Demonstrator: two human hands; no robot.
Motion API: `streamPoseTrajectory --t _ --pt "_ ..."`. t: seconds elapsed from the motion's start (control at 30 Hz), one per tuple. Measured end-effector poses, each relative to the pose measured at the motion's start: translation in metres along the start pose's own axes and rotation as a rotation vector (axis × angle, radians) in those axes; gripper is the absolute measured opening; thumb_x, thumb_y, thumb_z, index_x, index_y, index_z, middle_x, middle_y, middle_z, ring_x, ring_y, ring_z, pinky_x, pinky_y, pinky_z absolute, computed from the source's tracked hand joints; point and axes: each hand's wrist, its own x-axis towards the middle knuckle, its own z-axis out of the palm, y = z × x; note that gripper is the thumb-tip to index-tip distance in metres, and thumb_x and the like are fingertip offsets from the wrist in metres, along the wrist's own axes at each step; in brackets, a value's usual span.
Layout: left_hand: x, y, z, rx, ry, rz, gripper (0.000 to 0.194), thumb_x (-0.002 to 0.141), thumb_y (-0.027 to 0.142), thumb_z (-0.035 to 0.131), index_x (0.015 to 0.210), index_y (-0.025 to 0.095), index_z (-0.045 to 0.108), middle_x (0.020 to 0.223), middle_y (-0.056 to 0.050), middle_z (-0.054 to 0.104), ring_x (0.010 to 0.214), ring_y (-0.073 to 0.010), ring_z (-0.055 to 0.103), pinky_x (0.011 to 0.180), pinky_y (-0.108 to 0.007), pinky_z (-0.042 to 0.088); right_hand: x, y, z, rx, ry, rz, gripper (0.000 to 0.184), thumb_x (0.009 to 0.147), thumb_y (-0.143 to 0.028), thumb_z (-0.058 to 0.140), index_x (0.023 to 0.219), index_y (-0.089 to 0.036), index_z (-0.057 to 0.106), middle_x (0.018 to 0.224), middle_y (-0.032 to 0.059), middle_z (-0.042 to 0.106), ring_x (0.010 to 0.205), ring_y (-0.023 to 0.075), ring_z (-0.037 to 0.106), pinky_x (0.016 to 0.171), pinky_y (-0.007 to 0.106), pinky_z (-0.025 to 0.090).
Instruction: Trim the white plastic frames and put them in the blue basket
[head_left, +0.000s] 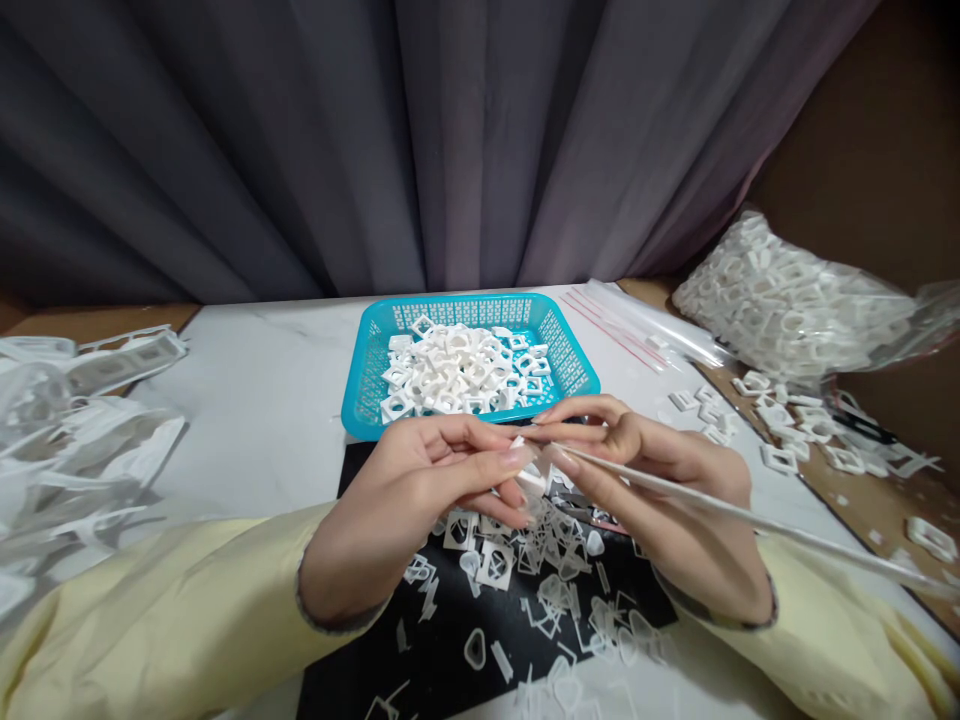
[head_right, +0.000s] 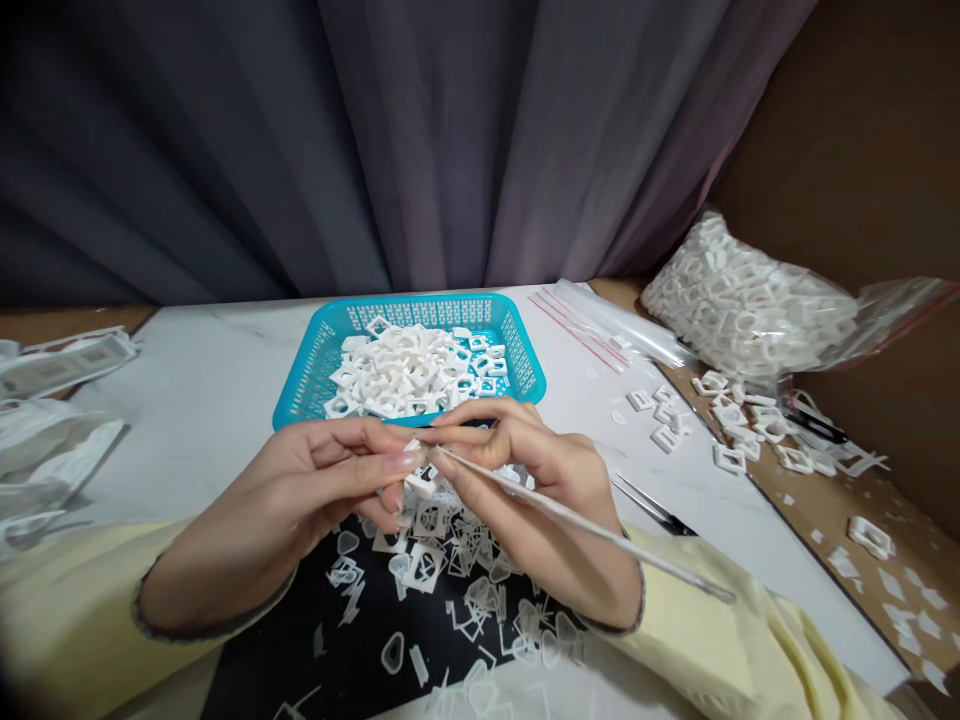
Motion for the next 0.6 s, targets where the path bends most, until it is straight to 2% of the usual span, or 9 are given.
streamPoseTrajectory --t 0.23,0.37,0.47,0.6 --pt "-0.001 -0.001 0.0 0.007 0.004 0.02 0.009 0.071 0.015 0.072 0.068 0.011 0.065 0.051 0.001 0.066 0.047 -0.0094 0.064 0.049 -0.013 0.052 0.0 -0.002 -0.002 -0.012 -0.03 -0.008 0.024 0.082 -0.011 0.06 0.064 -0.02 0.049 0.093 0.0054 0.071 0.1 0.02 0.062 0.08 0.038 0.055" --pt "0.0 -0.003 -0.001 0.021 -0.019 0.012 0.01 0.073 0.014 0.071 0.067 0.012 0.064 0.051 0.001 0.066 0.047 -0.0087 0.064 0.049 -0.013 0.052 -0.001 -0.001 -0.002 -0.1 -0.065 -0.082 0.02 0.082 -0.009 0.059 0.068 -0.02 0.049 0.092 0.0053 0.07 0.101 0.0194 0.061 0.078 0.037 0.054" --pt "0.003 -0.004 -0.004 0.032 -0.069 -0.007 0.01 0.074 0.017 0.071 0.069 0.012 0.064 0.055 0.001 0.067 0.05 -0.0093 0.065 0.052 -0.014 0.054 -0.003 0.001 -0.001 -0.224 -0.064 -0.18 0.02 0.082 -0.006 0.056 0.071 -0.02 0.049 0.094 0.0056 0.069 0.1 0.0186 0.06 0.075 0.035 0.053" --pt "0.007 -0.006 -0.006 0.058 -0.075 0.025 0.008 0.074 0.017 0.071 0.071 0.012 0.065 0.056 0.0 0.068 0.052 -0.0099 0.066 0.054 -0.015 0.055 -0.007 0.009 0.0 -0.457 -0.067 -0.44 0.022 0.079 0.001 0.054 0.072 -0.019 0.047 0.106 0.0086 0.067 0.102 0.0203 0.06 0.077 0.039 0.046"
